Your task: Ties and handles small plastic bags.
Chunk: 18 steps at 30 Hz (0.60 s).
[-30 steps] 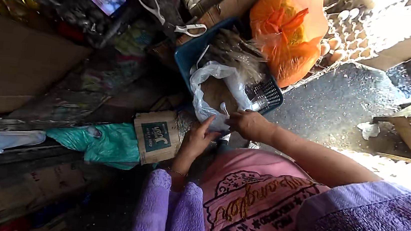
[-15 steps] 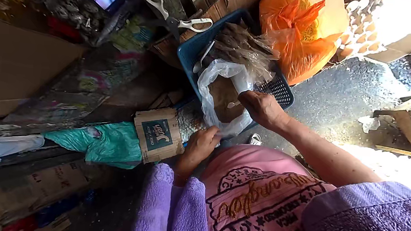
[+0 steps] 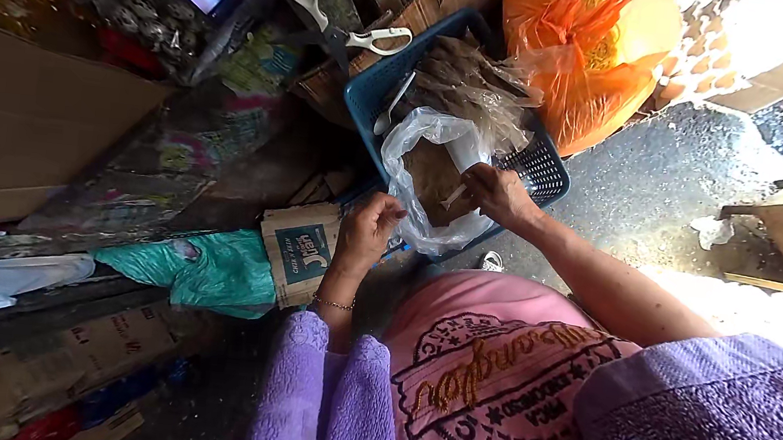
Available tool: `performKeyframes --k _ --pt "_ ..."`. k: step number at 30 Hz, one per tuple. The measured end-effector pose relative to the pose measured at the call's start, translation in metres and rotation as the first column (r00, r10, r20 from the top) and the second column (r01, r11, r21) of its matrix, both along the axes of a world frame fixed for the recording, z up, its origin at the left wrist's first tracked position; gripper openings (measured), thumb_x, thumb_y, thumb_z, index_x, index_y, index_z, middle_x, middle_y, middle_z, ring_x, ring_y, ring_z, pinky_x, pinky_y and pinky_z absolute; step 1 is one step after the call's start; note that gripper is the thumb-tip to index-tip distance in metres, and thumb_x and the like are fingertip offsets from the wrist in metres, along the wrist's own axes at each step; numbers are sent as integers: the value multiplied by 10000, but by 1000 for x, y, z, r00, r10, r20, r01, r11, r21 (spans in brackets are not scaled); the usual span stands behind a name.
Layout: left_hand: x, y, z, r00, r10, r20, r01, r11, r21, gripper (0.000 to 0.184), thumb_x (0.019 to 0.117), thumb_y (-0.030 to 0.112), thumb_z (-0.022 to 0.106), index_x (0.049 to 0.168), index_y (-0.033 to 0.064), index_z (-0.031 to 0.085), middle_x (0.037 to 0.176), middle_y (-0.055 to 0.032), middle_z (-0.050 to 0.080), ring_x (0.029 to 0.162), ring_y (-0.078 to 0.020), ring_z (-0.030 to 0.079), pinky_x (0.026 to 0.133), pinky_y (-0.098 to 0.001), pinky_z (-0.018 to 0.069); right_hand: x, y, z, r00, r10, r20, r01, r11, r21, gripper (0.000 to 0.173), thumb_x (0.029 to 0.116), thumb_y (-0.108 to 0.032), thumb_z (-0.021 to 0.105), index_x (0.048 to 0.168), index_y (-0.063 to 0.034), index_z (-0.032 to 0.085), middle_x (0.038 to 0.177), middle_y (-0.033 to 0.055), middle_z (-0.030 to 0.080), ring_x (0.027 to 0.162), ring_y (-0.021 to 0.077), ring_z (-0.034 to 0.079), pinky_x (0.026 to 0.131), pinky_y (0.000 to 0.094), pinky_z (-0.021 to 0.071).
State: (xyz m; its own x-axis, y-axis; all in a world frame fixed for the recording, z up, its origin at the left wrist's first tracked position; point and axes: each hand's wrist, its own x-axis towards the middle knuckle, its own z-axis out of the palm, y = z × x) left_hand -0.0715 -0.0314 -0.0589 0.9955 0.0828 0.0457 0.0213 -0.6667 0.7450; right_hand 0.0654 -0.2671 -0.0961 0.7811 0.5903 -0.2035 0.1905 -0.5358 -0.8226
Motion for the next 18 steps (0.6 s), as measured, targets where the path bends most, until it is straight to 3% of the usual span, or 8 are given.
performKeyframes --k 5,8,12,18 --pt "10 1 5 996 -87 31 81 984 159 293 1046 318 581 1049 39 671 787 -98 625 632 -210 582 611 -404 510 1 -20 37 975 -156 -160 175 979 107 302 1111 -224 439 1137 -18 658 872 52 748 646 113 695 606 309 590" --pt "14 3 7 990 -138 15 130 962 238 330 1045 338 577 1059 22 671 809 -128 646 669 -265 610 662 -466 509 1 -33 54 956 -223 -191 264 938 226 281 1110 -215 433 1115 -34 647 855 21 743 619 70 673 552 241 557" --pt "17 8 7 985 -175 -2 170 951 259 366 1044 366 571 1046 13 669 833 -148 657 710 -294 635 697 -494 515 1 -43 72 942 -279 -188 331 868 371 274 1107 -188 407 1080 -44 639 829 -6 740 617 55 670 542 217 554" --pt "20 11 2 984 -176 -16 175 960 220 375 1047 389 557 1023 29 658 765 -120 608 623 -256 576 599 -457 490 2 -43 84 930 -296 -216 365 797 481 259 1102 -162 393 1049 -60 625 802 -13 734 612 65 676 531 213 559"
